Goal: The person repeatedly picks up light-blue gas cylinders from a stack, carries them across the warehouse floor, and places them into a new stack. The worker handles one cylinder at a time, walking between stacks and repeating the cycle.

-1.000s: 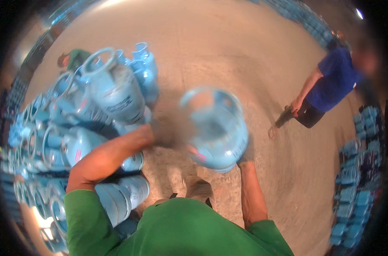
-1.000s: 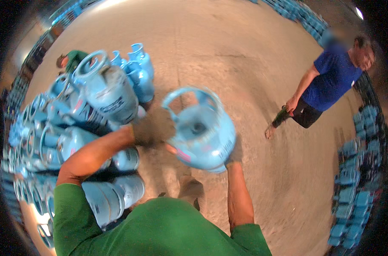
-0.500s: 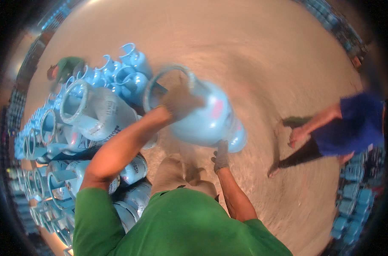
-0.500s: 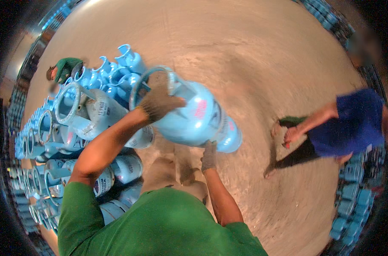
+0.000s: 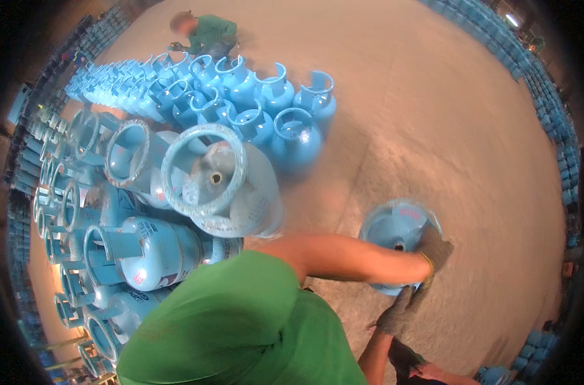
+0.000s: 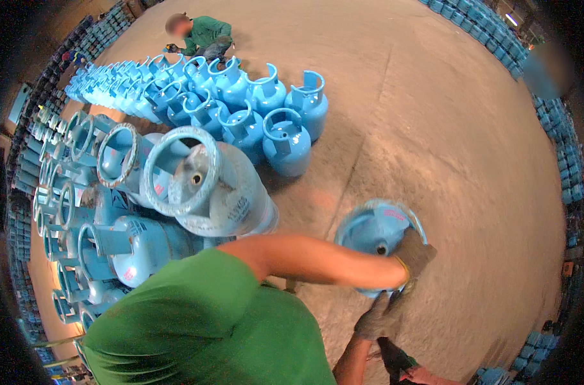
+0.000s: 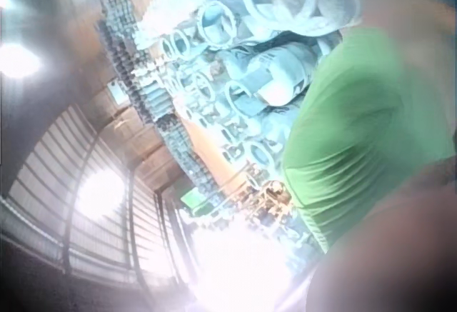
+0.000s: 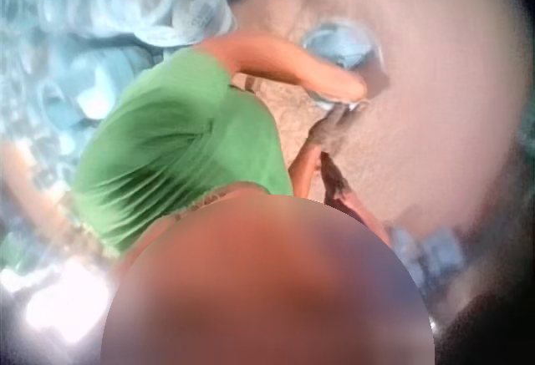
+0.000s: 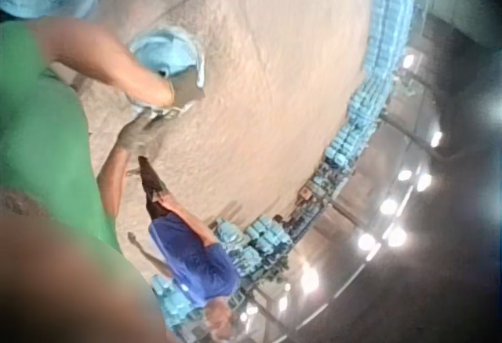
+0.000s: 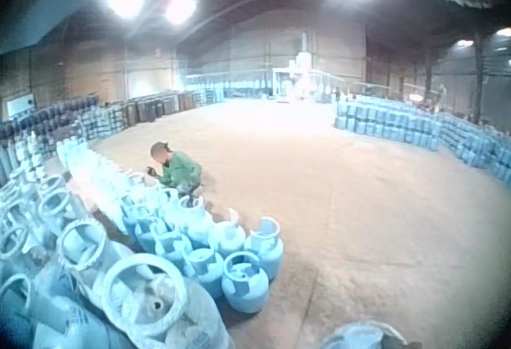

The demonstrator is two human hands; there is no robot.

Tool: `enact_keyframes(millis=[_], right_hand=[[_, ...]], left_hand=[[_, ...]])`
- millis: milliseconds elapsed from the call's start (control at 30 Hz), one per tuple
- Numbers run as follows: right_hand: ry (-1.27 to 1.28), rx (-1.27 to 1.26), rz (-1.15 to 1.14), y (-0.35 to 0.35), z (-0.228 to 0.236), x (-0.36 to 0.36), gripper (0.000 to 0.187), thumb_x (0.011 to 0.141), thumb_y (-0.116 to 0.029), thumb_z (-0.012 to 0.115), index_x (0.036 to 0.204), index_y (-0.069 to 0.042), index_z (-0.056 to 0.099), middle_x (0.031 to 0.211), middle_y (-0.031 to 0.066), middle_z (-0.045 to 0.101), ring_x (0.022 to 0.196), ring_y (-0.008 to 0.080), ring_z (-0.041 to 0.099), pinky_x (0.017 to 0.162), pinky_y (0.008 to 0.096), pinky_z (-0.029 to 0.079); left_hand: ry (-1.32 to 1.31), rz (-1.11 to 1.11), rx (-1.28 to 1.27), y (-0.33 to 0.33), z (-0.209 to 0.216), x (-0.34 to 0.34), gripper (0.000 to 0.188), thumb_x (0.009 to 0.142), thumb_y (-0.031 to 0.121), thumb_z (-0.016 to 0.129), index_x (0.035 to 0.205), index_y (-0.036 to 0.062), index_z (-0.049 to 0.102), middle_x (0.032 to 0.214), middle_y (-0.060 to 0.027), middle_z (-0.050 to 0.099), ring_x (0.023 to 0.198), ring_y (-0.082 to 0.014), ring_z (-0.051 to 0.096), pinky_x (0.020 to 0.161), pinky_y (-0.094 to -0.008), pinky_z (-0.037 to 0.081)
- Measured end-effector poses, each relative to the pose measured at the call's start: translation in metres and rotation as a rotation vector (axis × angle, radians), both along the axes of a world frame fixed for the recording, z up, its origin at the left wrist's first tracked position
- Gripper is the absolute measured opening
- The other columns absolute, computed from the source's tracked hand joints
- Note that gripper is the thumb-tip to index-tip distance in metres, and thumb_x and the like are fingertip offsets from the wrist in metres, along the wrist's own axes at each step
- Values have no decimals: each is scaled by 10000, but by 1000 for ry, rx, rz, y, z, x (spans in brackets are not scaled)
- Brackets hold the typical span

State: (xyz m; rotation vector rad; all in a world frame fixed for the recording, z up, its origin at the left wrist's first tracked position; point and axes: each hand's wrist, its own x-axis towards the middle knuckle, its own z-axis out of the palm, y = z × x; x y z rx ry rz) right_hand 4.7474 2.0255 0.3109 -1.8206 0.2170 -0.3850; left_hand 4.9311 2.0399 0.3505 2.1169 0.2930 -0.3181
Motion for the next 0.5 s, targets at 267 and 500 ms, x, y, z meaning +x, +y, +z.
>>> enact_keyframes(millis=[267,500], right_hand=[[53,148,45,36,108,128,836,969,-388,842,1614,-12,467,1537,133,589,1371,281,585,1163,423,478],[421,-325,415,-42,150,308,608,899,-36,674,1506,-41,628,1394,114,720,1272,238,681,1104,401,549]], left_hand=[[-65,-204,-920,71,13,84,390,1107,407,605,1188,106,840,1220,-171,817,1193,-339,746,994,-425,551],[-902,-1308,158,214,63,122,688,846,736,761,1068,85,739,952,-181,747,835,-411,732,787,-574,558]])
